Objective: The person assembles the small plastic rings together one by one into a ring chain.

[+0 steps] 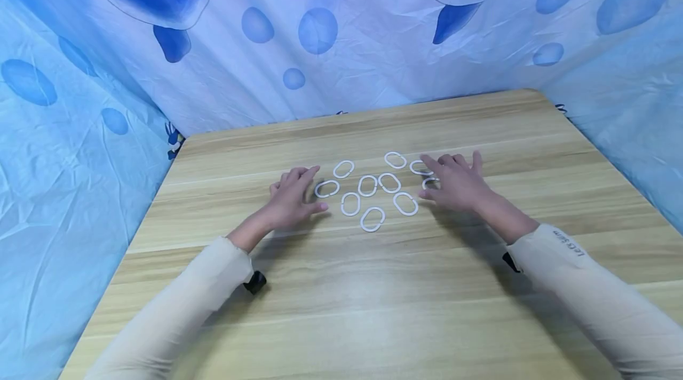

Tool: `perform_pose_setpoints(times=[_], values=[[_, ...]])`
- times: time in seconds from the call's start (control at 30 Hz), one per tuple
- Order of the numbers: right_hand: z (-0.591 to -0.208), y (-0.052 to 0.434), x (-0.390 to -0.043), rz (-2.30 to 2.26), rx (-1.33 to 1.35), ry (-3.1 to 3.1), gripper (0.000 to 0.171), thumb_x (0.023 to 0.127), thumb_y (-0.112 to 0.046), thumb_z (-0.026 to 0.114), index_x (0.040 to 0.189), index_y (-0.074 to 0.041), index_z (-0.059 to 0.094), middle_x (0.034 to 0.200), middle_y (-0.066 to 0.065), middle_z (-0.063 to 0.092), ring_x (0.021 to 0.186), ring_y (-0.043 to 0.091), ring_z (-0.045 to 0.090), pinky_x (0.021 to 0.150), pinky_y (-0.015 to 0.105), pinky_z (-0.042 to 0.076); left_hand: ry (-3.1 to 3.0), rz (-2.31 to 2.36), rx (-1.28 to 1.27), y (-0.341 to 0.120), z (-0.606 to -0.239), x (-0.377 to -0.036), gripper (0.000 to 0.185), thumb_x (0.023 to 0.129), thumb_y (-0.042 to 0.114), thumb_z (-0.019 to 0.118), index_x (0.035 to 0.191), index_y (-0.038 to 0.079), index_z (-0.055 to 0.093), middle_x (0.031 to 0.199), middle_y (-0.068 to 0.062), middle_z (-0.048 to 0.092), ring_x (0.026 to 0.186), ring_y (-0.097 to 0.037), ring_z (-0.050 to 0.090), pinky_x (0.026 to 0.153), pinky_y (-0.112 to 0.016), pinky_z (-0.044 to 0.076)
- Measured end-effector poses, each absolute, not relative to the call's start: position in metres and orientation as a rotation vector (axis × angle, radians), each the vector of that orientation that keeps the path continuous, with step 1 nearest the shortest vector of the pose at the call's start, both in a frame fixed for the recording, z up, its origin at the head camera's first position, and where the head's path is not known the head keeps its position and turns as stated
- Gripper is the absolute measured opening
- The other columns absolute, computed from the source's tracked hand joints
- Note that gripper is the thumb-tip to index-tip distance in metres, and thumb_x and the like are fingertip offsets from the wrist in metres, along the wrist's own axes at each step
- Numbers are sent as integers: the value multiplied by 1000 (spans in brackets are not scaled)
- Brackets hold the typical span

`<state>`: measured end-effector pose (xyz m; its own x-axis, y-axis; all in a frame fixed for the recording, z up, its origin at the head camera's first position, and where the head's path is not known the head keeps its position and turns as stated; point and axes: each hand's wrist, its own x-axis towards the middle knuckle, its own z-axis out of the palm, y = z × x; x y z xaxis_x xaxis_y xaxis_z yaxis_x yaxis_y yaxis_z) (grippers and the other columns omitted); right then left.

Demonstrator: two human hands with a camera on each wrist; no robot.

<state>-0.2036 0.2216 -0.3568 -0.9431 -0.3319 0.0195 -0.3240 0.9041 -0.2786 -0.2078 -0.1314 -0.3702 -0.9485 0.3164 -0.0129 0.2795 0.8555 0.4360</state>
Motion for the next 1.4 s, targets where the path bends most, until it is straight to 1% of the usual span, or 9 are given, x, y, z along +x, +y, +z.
perform_pose_setpoints(times=[0.17,0.4,0.5,0.63,0.77,0.87,1.07,1.2,1.4], values=[[-359,231,-206,-465,-620,3035,71,84,-30,74,145,-13,41,128,26,51,121,49,38,101,75,4,2915,691,512,-139,-371,-215,85,83,37,75,152,19,29,142,-14,35,129,-33,27,102,-56,17],[-364,243,-211,-400,-826,3047,67,80,-22,78,139,-12,50,113,21,58,109,44,49,94,71,21,2836,723,612,-147,-369,-223,78,84,30,75,150,18,34,130,-12,43,117,-29,33,96,-52,22],[-366,247,-212,-361,-885,3046,65,78,-17,79,137,-13,53,107,18,60,103,42,52,91,69,26,2803,710,670,-149,-368,-227,74,85,28,75,148,18,38,130,-11,43,116,-28,33,94,-51,23],[-368,249,-214,-310,-990,3045,61,76,-11,79,133,-15,58,98,11,60,94,35,53,85,64,31,2781,668,732,-148,-369,-232,71,85,24,75,147,17,41,131,-10,44,114,-29,33,92,-50,24],[-371,250,-218,-292,-1073,3025,59,75,-4,77,130,-17,61,93,5,57,90,29,51,79,59,34,2785,617,778,-145,-370,-237,67,85,19,75,144,16,44,129,-10,46,110,-28,35,88,-46,26],[-374,251,-221,-283,-1106,3012,60,74,2,75,129,-17,63,90,2,55,89,26,50,79,57,34,2777,593,812,-142,-371,-240,62,86,16,73,142,18,47,126,-10,48,105,-27,36,85,-44,25],[-380,254,-223,-280,-1162,3018,58,72,7,73,125,-16,66,85,0,53,84,23,49,78,55,34,2764,518,842,-137,-374,-241,56,90,11,67,141,26,49,118,-7,48,96,-25,35,84,-43,23],[-382,255,-225,-292,-1194,3034,57,72,7,72,123,-17,67,86,-1,54,85,23,51,76,53,34,2789,466,861,-137,-376,-241,56,91,8,64,141,29,50,114,-4,47,94,-24,35,84,-42,24],[-382,254,-224,-336,-1212,3066,54,70,10,70,117,-16,70,88,3,57,89,27,54,72,49,35,2820,411,895,-136,-374,-241,55,91,5,63,139,28,52,112,-5,48,94,-24,37,85,-43,25]])
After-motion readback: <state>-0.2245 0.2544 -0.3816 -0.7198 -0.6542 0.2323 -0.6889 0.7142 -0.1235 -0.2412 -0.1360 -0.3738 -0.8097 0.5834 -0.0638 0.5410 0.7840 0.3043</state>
